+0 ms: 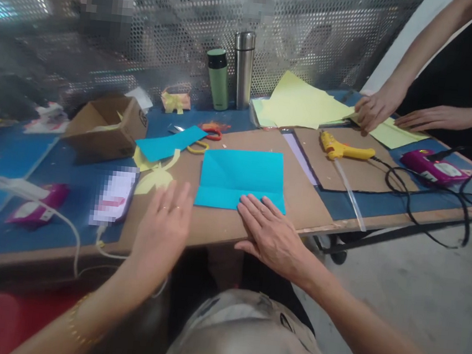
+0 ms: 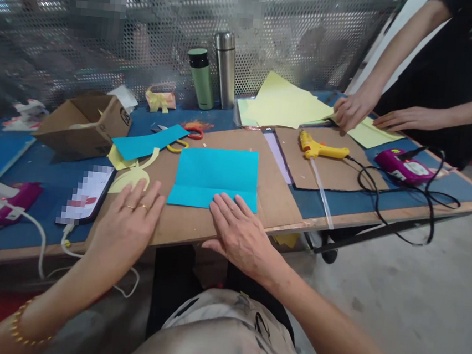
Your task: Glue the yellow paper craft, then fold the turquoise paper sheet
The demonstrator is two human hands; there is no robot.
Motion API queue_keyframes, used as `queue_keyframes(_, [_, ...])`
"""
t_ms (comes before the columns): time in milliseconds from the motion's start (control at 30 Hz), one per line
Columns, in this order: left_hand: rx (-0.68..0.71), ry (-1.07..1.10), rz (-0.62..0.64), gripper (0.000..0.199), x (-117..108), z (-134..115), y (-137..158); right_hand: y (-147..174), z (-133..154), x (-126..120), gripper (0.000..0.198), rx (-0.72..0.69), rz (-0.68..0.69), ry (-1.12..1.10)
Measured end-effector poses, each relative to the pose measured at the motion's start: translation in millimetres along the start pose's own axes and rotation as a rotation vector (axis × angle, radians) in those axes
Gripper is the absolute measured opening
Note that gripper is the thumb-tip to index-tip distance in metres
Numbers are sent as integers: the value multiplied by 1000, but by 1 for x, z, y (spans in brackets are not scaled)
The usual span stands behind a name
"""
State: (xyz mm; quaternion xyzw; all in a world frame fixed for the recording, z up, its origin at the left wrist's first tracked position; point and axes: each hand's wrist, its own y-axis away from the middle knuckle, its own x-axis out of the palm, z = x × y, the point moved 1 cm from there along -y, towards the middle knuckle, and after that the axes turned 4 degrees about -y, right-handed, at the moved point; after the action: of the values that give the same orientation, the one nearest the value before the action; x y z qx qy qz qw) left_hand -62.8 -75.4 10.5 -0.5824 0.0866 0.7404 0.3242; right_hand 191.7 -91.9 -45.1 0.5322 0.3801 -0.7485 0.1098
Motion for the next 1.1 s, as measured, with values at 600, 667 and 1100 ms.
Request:
queue_keyframes(600, [243,258,37,104,32,-35,-28,39,-30,-52,58,203,-27,233])
queue_keyframes(667, [248,261,45,102,31,-36,-29,23,-22,-50,60,196,-66,218])
queue_keyframes(1100, [174,143,77,100,32,-11,-1,47,-44,-31,61,101,-9,156])
